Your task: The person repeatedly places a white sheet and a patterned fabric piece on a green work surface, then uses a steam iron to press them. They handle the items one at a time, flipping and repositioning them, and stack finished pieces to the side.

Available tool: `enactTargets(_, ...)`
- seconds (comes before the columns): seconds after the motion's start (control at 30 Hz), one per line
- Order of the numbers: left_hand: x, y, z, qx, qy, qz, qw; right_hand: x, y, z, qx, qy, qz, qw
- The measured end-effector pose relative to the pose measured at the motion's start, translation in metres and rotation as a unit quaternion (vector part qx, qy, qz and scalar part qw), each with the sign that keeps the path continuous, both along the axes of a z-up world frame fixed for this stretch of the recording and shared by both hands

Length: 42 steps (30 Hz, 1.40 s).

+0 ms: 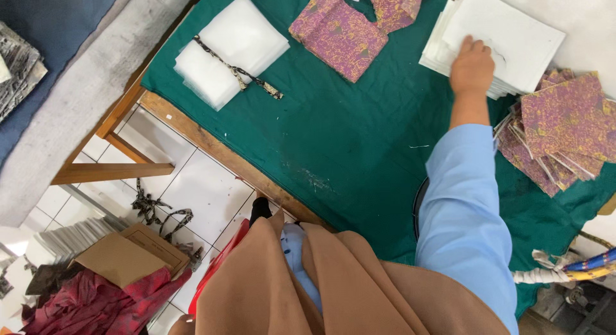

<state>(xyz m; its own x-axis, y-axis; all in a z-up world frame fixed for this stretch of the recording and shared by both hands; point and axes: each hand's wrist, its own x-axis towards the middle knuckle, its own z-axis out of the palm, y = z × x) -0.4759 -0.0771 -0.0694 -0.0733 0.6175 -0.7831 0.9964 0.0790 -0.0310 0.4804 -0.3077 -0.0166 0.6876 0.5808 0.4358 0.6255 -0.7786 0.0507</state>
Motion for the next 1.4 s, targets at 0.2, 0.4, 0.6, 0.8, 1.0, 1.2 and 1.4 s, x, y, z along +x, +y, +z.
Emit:
enactTargets(0.2,0.035,0.025,-0.005,0.088,-0.072,-0.065,0.991,0.027,-0.048,0.007,0.291,0.096,-0.086,0.948)
enactTargets(0.4,0.123,0.06,0.008,0.084,-0.25,-0.04,0.964,-0.005,-0.038,-0.019,0.245,0.023,0.075,0.966)
enactTargets(0.6,0.126,0.044,0.025,0.065,-0.143,-0.178,0.971,-0.027,-0.04,-0.006,0.226,0.004,0.058,0.972)
enactTargets(0.8,0.111,0.018,0.031,0.015,-0.085,-0.149,0.985,-0.025,-0.042,0.011,0.177,0.049,0.071,0.98)
enactTargets(1.0,0.119,0.023,0.034,0.001,-0.094,-0.129,0.987,-0.023,-0.051,0.022,0.23,0.078,0.105,0.964)
enactTargets(1.2,0.138,0.019,0.035,0.002,-0.118,-0.119,0.986,-0.023,-0.044,-0.005,0.107,-0.045,0.086,0.99)
enactTargets(1.4,0.137,0.03,0.025,0.019,-0.146,-0.113,0.983,0.016,-0.051,-0.036,0.274,0.027,0.02,0.961)
